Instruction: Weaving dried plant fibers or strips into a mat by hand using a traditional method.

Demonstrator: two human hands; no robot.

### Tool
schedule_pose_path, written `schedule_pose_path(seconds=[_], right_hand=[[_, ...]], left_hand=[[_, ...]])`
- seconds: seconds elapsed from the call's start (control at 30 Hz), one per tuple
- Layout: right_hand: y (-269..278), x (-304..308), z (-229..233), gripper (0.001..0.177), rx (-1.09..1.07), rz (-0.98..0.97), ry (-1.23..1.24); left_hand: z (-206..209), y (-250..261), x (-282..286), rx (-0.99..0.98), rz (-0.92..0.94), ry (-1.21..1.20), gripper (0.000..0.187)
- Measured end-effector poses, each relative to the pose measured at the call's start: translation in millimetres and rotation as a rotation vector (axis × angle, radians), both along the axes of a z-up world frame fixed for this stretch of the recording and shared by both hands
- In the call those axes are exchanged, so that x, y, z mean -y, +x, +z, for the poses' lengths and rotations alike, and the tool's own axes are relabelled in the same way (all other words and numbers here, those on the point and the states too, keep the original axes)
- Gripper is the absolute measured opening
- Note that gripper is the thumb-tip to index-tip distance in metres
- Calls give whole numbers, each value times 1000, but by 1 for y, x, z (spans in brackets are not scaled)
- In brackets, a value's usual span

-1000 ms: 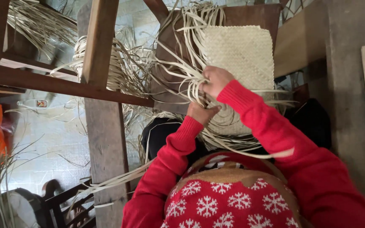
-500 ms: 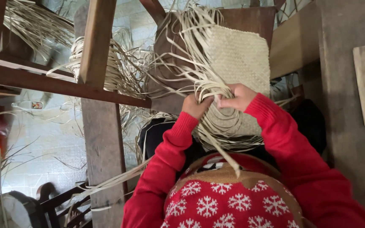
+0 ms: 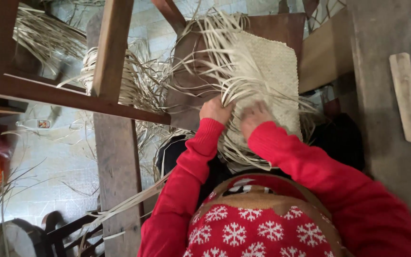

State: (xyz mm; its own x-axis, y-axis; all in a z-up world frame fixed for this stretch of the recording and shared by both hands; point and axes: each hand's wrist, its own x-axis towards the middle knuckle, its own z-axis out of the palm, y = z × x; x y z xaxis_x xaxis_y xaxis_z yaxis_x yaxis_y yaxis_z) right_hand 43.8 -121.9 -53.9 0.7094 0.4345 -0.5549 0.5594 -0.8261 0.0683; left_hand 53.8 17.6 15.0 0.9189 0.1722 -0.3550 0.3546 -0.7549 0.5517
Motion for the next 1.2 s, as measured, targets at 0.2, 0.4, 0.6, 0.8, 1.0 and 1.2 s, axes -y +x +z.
schedule_pose_path(seconds=[0.2, 0.4, 0.6, 0.8, 1.0, 1.2], right_hand=[[-50, 24, 14, 28, 42, -261, -15], [-51, 89, 4, 26, -192, -297, -167], [-31, 137, 68, 53, -460, -590, 386], [-1, 142, -14, 29, 321, -543, 595], [19, 33, -27, 23, 469, -37, 1254], [15, -14, -90, 24, 484, 218, 1144]], left_hand=[[-25, 35, -54, 223, 395, -94, 26], [-44, 66, -143, 254, 1127, -532, 68], [-27, -8, -114, 383, 909, -1190, 72], [-117, -42, -97, 338, 15, -502, 24], [-152, -43, -90, 144, -200, -103, 21], [-68, -60, -73, 115, -214, 164, 19]])
